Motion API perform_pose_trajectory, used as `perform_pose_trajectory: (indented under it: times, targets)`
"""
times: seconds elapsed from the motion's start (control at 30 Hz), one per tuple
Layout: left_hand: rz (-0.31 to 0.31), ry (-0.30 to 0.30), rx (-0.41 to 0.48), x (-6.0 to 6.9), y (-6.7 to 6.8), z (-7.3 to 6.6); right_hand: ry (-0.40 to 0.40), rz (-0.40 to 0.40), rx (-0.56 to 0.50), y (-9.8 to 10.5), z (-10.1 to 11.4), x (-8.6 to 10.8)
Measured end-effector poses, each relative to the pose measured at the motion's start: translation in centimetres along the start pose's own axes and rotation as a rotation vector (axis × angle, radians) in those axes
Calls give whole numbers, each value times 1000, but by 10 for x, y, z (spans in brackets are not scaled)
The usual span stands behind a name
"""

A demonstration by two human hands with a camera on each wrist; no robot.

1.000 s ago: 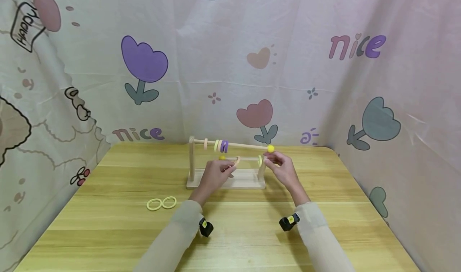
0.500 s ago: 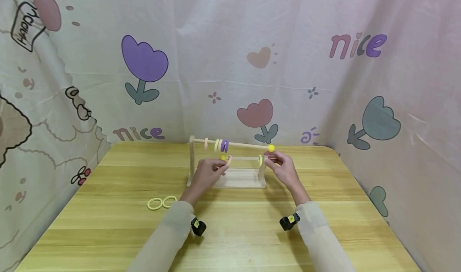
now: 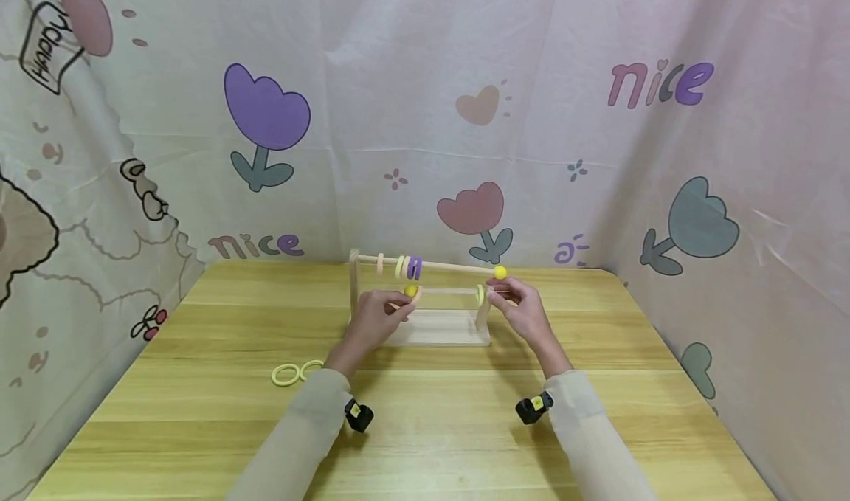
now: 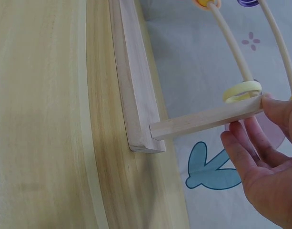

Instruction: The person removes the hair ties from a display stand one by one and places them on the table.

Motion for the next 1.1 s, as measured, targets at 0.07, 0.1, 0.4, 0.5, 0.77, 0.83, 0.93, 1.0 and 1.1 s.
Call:
perform_pose_trajectory:
  times: [0.07, 0.1, 0.4, 0.5, 0.77, 0.83, 0.93, 1.0, 1.1]
  targets:
    - [4, 2, 0, 0, 0, 0, -4, -3, -6, 0, -3, -1]
    - [8, 5, 3, 0, 0, 0, -2, -4, -2, 1, -6, -1]
    - [29, 45, 23, 0, 1, 6, 4, -7, -12, 1, -4, -1]
    - [33, 54, 29, 0, 2, 7, 4, -1, 2, 1, -4, -2]
    - [41, 40, 40, 0, 3, 8, -12, -11, 11, 5, -27, -8]
    - [36, 34, 42, 0, 4, 8, -17, -6, 16, 3, -17, -5]
    - [29, 32, 41, 1, 5, 8, -20, -8, 13, 2, -16, -4]
    - [25, 33, 39, 1, 5, 8, -8, -13, 16, 4, -24, -7]
    - [23, 34, 33, 0, 5, 8, 7, -20, 7, 6, -34, -11]
Point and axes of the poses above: each hand's wrist, its own x-axis away from the middle knuckle, its own y-axis out of the back of the hand, z = x × y, the point moved 8 cm from there along -x, towards the middle knuckle, and after that the axes turned 14 degrees about -x, right-handed, at the moved point
